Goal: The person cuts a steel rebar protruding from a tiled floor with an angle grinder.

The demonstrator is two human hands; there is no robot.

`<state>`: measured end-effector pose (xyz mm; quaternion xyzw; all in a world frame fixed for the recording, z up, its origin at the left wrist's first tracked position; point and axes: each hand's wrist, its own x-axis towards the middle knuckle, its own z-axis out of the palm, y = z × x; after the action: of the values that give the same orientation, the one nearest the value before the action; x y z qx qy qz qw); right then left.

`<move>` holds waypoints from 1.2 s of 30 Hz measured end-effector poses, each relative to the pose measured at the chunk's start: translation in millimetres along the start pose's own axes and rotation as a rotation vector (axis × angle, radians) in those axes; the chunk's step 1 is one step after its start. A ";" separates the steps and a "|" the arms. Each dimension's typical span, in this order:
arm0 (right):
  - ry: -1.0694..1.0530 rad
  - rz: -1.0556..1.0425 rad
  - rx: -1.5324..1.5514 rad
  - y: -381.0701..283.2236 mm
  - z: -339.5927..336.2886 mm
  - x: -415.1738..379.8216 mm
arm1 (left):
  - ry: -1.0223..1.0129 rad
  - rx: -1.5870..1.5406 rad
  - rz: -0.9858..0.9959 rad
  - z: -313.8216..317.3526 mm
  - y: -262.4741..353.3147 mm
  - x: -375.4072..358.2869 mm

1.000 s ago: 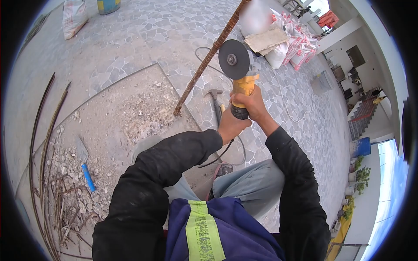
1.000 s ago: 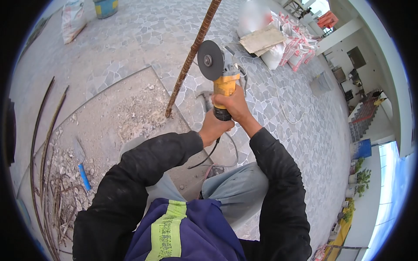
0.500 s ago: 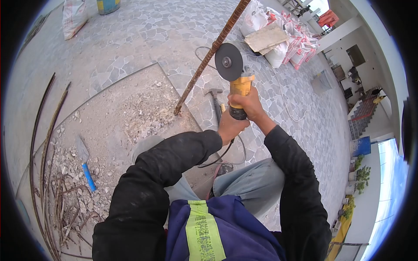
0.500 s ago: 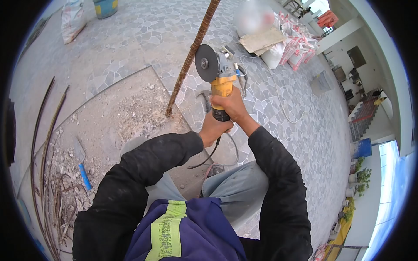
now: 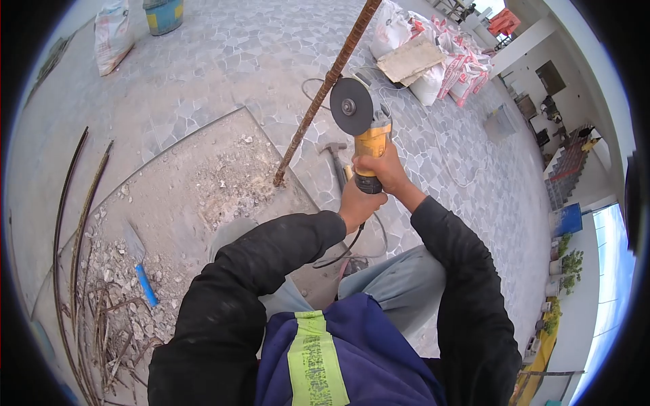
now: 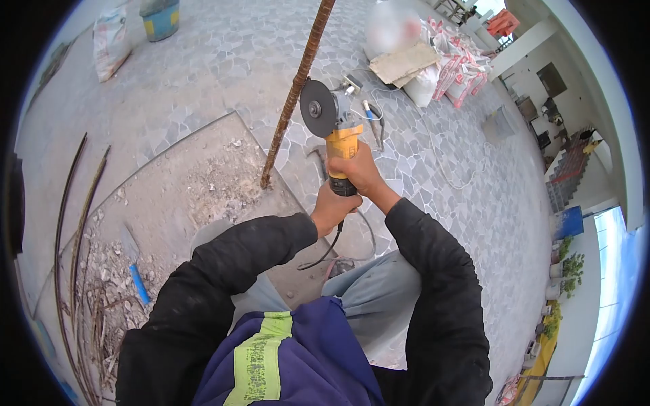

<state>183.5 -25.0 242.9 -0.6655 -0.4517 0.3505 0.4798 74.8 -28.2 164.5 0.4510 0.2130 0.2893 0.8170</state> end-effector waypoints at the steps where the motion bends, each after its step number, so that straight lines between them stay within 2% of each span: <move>1: 0.003 -0.003 0.005 1.5 -1.0 -1.9 | 0.002 0.021 0.005 -0.3 -1.6 -0.5; 4: 0.013 0.007 0.086 4.5 -4.2 -6.4 | 0.006 0.109 0.100 -0.2 -5.3 2.3; 8: 0.045 -0.026 0.061 1.0 -12.7 -6.6 | -0.038 0.130 0.125 4.5 -7.5 10.2; 10: 0.051 -0.040 0.042 0.1 -15.7 -6.0 | 0.002 0.087 0.180 7.8 -5.7 9.4; 23: 0.058 -0.076 0.014 -12.7 -4.6 -8.3 | 0.022 0.193 0.187 0.7 -3.6 9.6; 31: 0.020 -0.078 0.007 -14.2 -2.8 -5.1 | 0.040 0.132 0.180 2.9 0.1 8.0; 34: 0.040 -0.078 0.053 -8.1 -1.1 -3.3 | -0.017 0.168 0.161 -2.2 1.6 8.2; 36: 0.095 0.006 0.255 -8.5 -8.1 -2.9 | -0.003 0.273 0.219 -4.4 3.4 9.8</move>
<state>187.6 -29.2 253.5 -0.6163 -0.3783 0.3748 0.5802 78.5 -17.5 164.3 0.5790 0.1985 0.3443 0.7120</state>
